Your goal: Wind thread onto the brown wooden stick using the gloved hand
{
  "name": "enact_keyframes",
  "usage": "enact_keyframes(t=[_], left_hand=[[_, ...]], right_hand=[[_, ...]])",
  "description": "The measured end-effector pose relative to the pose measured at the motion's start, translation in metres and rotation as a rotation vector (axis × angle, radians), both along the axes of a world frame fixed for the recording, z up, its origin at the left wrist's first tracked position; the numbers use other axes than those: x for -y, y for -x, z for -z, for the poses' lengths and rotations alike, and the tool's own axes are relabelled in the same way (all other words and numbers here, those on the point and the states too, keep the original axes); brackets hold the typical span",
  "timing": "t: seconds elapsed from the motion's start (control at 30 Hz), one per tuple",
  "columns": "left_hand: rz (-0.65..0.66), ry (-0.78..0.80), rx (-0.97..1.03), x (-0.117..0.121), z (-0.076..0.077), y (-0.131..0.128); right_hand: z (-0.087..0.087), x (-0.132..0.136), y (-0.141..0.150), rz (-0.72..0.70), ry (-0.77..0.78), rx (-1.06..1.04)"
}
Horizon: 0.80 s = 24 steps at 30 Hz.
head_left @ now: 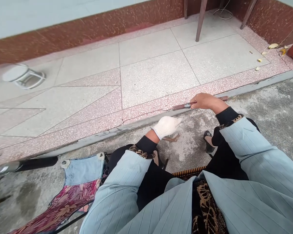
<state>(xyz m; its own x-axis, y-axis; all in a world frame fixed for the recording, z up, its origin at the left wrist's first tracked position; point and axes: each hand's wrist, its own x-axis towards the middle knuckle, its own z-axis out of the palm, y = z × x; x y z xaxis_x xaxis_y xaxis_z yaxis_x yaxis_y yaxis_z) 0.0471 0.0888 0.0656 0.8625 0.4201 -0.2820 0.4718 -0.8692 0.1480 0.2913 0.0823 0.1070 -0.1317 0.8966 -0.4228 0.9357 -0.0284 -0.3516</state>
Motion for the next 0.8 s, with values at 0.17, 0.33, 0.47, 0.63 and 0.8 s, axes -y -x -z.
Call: enact_keyframes(t=[0.17, 0.33, 0.47, 0.63, 0.8], left_hand=[[0.035, -0.123, -0.043, -0.009, -0.005, 0.01], [-0.135, -0.037, 0.057, -0.019, 0.0, 0.015], [-0.216, 0.115, 0.135, -0.021, 0.008, 0.013], [-0.067, 0.092, 0.01, -0.009, 0.013, 0.007], [-0.078, -0.156, -0.038, -0.012, -0.002, 0.012]], right_hand=[[0.014, 0.006, 0.03, -0.337, 0.452, -0.039], [0.008, 0.006, 0.025, -0.431, 0.536, -0.691], [0.004, 0.001, 0.009, 0.017, 0.106, -0.993], [0.01, -0.005, 0.01, 0.288, -0.158, -0.421], [0.017, -0.002, 0.027, 0.006, 0.016, 0.163]])
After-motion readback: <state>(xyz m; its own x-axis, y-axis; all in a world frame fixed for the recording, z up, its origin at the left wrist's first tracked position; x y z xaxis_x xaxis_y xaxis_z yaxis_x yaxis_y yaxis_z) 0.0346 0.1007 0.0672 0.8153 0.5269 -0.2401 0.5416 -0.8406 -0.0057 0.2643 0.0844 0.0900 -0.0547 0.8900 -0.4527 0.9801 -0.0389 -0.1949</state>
